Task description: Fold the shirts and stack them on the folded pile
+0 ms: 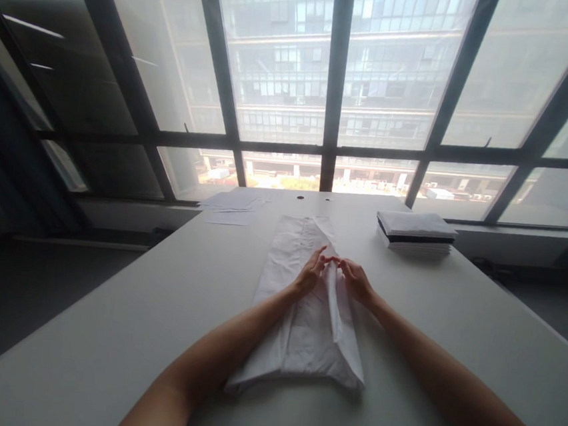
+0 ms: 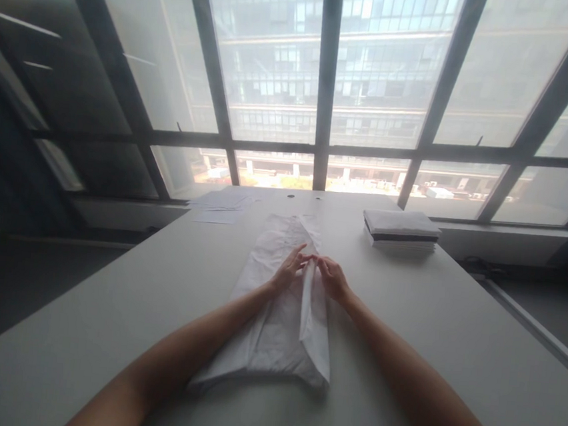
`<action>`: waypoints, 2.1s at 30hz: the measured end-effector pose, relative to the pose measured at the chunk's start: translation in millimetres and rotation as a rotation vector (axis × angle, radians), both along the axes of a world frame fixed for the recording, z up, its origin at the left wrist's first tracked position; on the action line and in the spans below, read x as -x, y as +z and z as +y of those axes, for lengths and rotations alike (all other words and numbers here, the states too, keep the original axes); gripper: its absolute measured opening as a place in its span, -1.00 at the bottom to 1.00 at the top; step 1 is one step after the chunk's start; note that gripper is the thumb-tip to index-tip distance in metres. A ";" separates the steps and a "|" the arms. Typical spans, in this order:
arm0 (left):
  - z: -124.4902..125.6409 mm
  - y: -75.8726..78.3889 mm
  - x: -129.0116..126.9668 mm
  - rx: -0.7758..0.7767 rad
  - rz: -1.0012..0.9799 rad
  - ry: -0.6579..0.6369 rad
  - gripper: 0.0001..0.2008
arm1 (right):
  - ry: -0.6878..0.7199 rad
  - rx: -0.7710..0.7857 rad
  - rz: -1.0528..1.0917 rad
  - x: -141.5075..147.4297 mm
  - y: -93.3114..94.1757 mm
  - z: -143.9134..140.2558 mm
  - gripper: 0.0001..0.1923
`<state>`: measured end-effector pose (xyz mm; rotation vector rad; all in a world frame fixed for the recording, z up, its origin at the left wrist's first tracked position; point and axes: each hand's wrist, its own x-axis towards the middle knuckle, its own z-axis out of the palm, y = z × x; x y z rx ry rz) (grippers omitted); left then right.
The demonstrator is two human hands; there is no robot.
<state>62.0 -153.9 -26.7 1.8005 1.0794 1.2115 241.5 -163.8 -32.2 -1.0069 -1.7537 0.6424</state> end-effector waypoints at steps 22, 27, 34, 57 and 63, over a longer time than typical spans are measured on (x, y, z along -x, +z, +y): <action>5.5 -4.1 -0.1 -0.072 0.019 0.187 -0.70 | -0.679 -0.065 0.044 -122.5 -9.3 36.3 -0.57; -2.6 0.2 -2.2 -0.149 0.119 0.134 -0.69 | -0.346 -0.195 -0.324 -75.3 3.5 22.4 -0.64; -14.1 -1.0 -2.0 -0.271 0.589 -0.075 -0.76 | -0.100 0.002 -0.679 -34.1 -2.0 -4.8 -0.37; 26.1 57.2 80.3 0.201 0.984 0.147 -0.58 | -0.200 0.095 -0.896 -30.7 -12.0 -9.5 -0.34; 26.0 61.0 80.6 0.232 1.014 0.027 -0.47 | -0.209 0.101 -0.906 -29.7 -9.0 -11.8 -0.36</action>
